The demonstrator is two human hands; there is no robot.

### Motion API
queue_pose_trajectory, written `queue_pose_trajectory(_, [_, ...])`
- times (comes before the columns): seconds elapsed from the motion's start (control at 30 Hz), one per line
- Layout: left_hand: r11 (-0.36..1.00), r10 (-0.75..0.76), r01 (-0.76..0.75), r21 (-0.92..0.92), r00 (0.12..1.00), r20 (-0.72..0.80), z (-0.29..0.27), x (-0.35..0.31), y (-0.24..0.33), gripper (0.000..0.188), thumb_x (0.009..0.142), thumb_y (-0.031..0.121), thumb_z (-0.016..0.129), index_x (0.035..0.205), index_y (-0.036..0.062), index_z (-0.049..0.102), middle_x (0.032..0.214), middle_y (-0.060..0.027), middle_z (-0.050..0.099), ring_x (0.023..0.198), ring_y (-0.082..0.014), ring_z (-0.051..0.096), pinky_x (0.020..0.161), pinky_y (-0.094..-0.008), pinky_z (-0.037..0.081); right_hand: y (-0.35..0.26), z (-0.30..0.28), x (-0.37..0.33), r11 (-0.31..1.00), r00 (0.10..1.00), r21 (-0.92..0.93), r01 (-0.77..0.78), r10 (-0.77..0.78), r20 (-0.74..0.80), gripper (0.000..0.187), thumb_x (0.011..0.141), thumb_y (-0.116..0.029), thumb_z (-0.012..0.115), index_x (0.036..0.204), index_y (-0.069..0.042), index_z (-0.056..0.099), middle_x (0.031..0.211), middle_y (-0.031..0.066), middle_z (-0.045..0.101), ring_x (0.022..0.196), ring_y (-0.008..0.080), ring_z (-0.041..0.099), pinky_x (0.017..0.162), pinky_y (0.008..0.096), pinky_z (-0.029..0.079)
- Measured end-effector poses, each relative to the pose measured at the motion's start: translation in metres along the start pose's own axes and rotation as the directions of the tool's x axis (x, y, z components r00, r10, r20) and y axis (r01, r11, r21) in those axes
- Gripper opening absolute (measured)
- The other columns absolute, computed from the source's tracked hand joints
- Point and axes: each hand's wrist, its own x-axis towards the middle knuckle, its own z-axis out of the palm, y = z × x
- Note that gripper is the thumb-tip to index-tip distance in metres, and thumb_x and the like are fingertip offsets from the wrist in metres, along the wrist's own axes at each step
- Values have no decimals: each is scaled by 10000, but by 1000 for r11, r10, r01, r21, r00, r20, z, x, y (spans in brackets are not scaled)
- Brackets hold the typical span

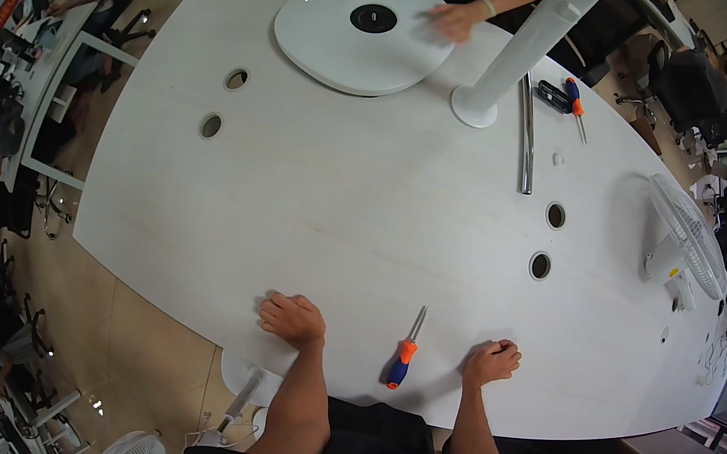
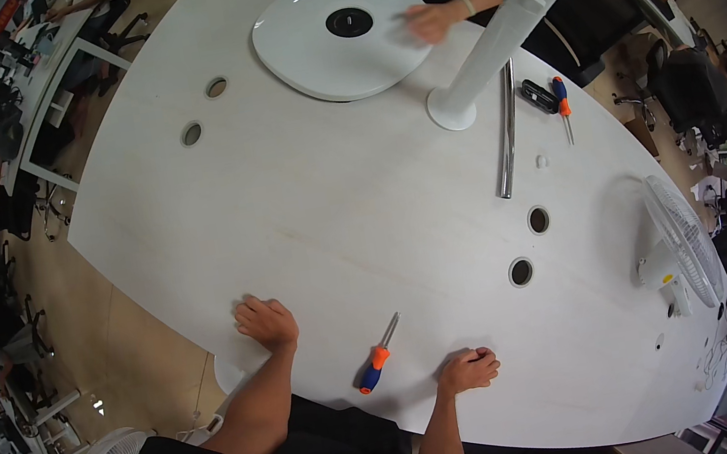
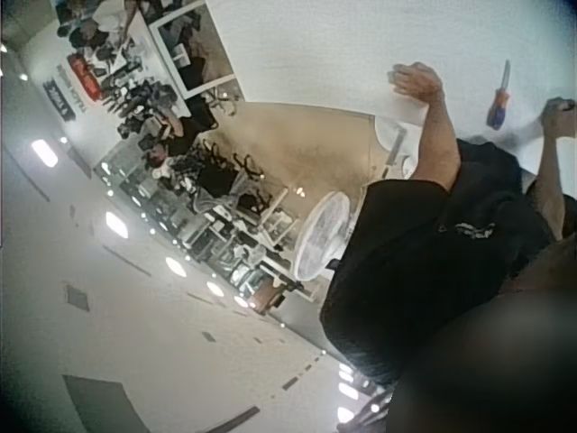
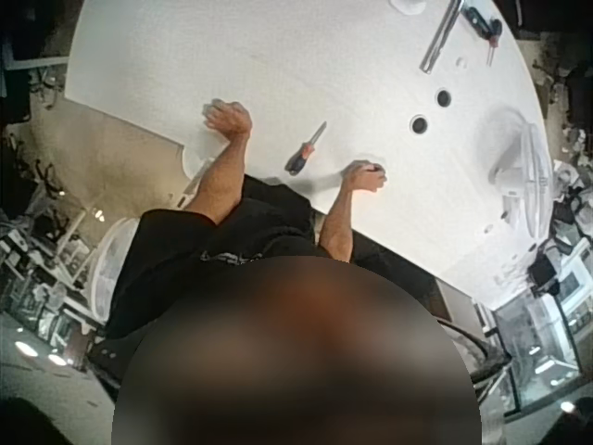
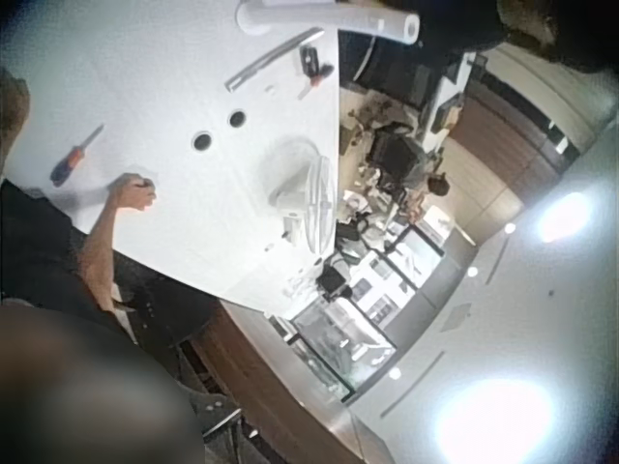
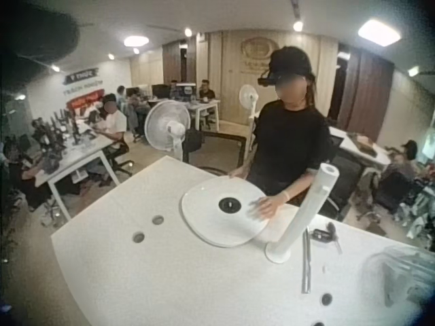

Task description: Assembling and organizing parts of pedestal fans in an office environment.

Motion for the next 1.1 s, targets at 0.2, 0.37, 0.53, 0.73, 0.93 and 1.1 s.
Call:
queue_pose_trajectory(0.2, [1000,3,-3,18,1000,-14,0,1,2,150,808,180,462,880,50,438,956,-147,452,892,-298,444,748,-430,328,-3,-3,0,1000,1000,7,6,-6,-20,149,807,-178,430,878,-77,514,906,74,486,909,281,453,799,437,341])
queue_pose_trajectory(0.37, [1000,7,-7,12,1000,-23,-1,2,1,142,804,178,464,871,55,439,945,-142,448,885,-296,445,743,-426,329,-3,-1,0,1000,1000,10,-4,4,1,178,817,-195,425,900,-73,523,920,78,495,932,285,457,809,444,346])
queue_pose_trajectory(0.53, [1000,5,-5,13,1000,-26,1,1,3,133,804,175,462,866,60,439,947,-139,446,882,-296,446,744,-427,331,-3,-2,1,1000,1000,11,5,-5,-9,190,823,-191,420,910,-66,533,927,80,501,930,285,460,805,444,346])
queue_pose_trajectory(0.73, [1000,-17,17,15,1000,5,-1,1,3,141,803,158,457,888,46,439,960,-145,456,920,-315,450,749,-451,346,-5,-4,1,1000,1000,27,3,-3,-14,182,823,-176,431,913,-59,537,935,84,500,930,292,466,802,442,347])
queue_pose_trajectory(0.93, [1000,-7,7,22,1000,-15,-1,1,1,149,806,166,447,892,45,435,957,-149,453,922,-317,447,749,-453,346,-3,-2,-1,999,1000,34,5,-4,-28,160,831,-160,436,906,-61,537,930,90,501,919,297,471,801,444,350])
queue_pose_trajectory(1.1, [1000,9,-9,11,999,-53,3,4,1,159,806,170,451,906,46,445,964,-146,449,935,-320,436,755,-457,340,-5,0,-3,999,999,35,10,-9,-44,132,822,-144,449,887,-64,532,920,86,493,904,293,467,787,439,349])
